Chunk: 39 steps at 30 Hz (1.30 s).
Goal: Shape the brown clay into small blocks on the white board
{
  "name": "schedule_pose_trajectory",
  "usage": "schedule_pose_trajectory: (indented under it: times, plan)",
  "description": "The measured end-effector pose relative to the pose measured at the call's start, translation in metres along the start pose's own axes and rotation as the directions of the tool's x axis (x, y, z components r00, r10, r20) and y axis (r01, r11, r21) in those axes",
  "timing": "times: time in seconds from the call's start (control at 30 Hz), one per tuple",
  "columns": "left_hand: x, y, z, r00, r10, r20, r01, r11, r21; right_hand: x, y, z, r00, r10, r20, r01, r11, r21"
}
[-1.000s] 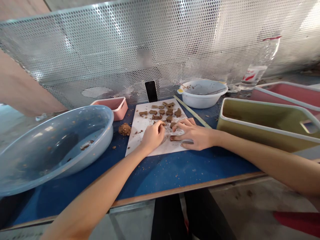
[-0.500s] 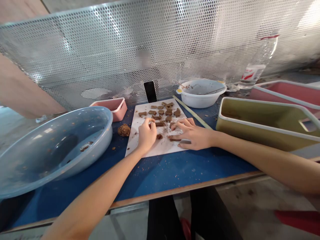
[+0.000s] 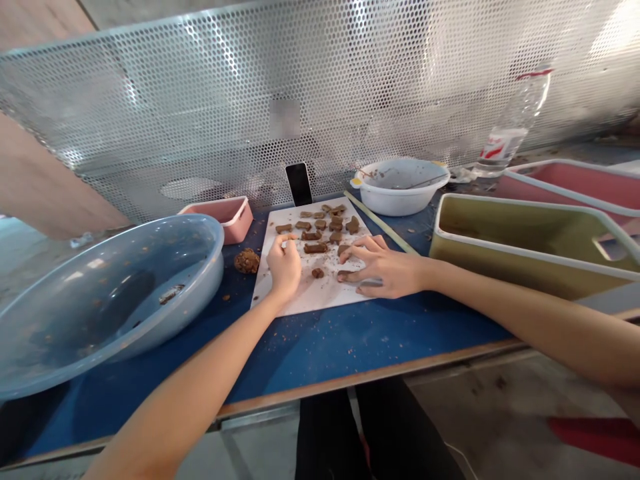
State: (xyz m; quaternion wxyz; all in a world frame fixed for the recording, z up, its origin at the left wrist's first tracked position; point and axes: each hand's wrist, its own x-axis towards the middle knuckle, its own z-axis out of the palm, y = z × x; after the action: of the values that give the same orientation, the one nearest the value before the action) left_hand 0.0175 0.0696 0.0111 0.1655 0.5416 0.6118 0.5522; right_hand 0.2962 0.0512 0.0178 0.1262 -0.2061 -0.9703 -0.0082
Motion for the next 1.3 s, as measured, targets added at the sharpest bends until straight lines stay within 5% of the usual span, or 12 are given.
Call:
schedule_pose_trajectory:
  times: [0.23, 0.5, 0.7, 1.3]
  plan:
    - [0.000, -0.002, -0.001, 0.999, 0.007, 0.034, -0.005, 0.998, -0.059, -0.002, 0.007, -0.010, 0.990, -0.011, -0.139, 0.015, 1.000, 0.027]
    - [0.003, -0.003, 0.001, 0.997, 0.037, 0.072, -0.031, 0.996, -0.083, -0.005, 0.014, -0.014, 0.999, -0.036, 0.015, 0.035, 0.999, 0.024]
    - [0.001, -0.004, 0.001, 0.995, 0.031, 0.093, -0.021, 0.995, -0.102, -0.006, 0.016, -0.021, 0.995, -0.071, -0.067, 0.073, 0.997, 0.021]
    - [0.000, -0.004, 0.001, 0.993, 0.023, 0.116, -0.011, 0.995, -0.098, -0.011, 0.015, -0.026, 1.000, -0.023, -0.021, 0.023, 1.000, 0.010]
